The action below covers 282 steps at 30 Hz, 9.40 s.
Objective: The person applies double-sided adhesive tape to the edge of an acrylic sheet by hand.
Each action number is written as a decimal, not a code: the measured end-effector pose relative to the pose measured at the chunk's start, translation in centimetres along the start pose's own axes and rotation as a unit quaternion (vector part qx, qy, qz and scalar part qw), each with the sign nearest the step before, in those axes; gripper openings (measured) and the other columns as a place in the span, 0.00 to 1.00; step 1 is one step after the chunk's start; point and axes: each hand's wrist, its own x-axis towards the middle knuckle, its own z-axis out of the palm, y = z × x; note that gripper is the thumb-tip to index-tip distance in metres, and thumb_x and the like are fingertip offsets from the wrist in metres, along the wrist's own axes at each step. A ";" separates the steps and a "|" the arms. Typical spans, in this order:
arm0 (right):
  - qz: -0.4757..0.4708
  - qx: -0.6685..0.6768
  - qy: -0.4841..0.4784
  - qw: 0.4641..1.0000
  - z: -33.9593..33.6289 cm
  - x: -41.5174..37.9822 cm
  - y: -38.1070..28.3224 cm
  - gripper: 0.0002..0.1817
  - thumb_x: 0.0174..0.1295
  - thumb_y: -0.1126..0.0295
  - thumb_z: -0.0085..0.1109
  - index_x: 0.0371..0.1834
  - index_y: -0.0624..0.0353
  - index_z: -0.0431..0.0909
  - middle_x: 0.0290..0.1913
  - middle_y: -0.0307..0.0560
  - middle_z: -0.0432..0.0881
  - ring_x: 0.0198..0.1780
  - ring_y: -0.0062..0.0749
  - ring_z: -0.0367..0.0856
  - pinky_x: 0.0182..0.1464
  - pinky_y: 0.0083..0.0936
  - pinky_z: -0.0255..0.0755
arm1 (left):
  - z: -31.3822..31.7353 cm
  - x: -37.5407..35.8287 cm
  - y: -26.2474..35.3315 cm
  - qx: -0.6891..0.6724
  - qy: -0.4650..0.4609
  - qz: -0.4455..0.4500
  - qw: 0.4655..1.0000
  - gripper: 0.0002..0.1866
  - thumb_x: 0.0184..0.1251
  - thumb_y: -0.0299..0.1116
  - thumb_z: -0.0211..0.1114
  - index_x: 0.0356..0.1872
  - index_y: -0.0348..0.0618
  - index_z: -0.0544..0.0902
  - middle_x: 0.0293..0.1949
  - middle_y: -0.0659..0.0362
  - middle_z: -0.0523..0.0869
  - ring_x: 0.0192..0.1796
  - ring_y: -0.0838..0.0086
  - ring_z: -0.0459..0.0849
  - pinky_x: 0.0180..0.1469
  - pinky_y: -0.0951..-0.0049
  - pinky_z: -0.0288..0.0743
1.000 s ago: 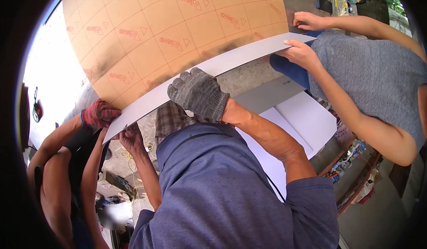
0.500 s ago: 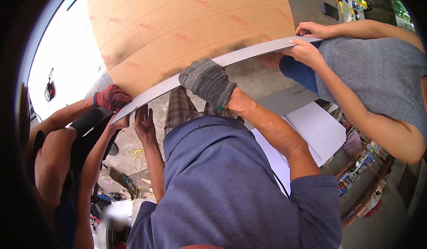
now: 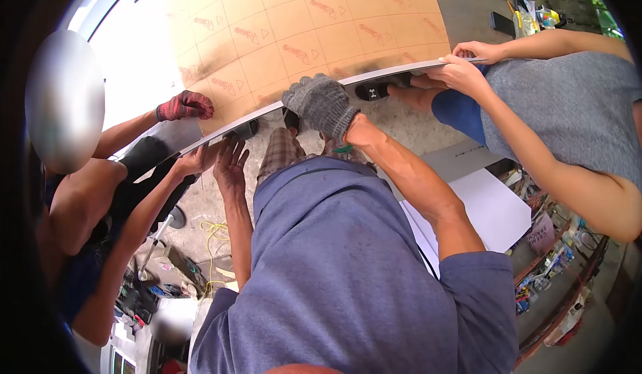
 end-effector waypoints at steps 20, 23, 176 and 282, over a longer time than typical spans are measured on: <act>-0.012 0.001 0.041 0.999 1.3 -0.6 -0.2 0.12 0.51 0.69 0.58 0.39 0.54 0.83 0.34 0.45 0.82 0.40 0.40 0.81 0.42 0.37 0.73 | -1.6 -0.8 2.6 0.047 0.198 0.232 0.951 0.09 0.73 0.28 0.59 0.49 0.36 0.80 0.37 0.54 0.86 0.31 0.73 0.85 0.29 0.78 0.80; -0.009 0.011 0.039 0.999 1.7 -0.5 -0.1 0.14 0.50 0.71 0.59 0.41 0.56 0.83 0.35 0.46 0.82 0.40 0.41 0.82 0.42 0.38 0.73 | -1.8 -0.4 3.3 0.144 0.156 0.203 0.956 0.13 0.70 0.28 0.65 0.52 0.33 0.81 0.40 0.54 0.87 0.35 0.74 0.88 0.31 0.79 0.81; -0.014 0.047 0.067 0.997 2.6 -1.2 0.6 0.14 0.55 0.73 0.61 0.47 0.55 0.83 0.42 0.52 0.86 0.45 0.51 0.85 0.47 0.42 0.78 | 3.5 2.3 0.9 -0.111 0.042 0.134 0.984 0.46 0.44 0.56 0.83 0.64 0.45 0.76 0.60 0.59 0.79 0.65 0.63 0.71 0.61 0.49 0.61; 0.116 0.962 0.173 0.175 -5.3 10.5 6.2 0.38 0.77 0.42 0.32 0.78 0.63 0.53 0.78 0.56 0.56 0.80 0.50 0.51 0.79 0.53 0.44 | 29.6 16.3 9.0 0.587 0.013 0.362 0.724 0.14 0.71 0.44 0.62 0.28 0.48 0.85 0.27 0.55 0.88 0.30 0.60 0.87 0.33 0.61 0.76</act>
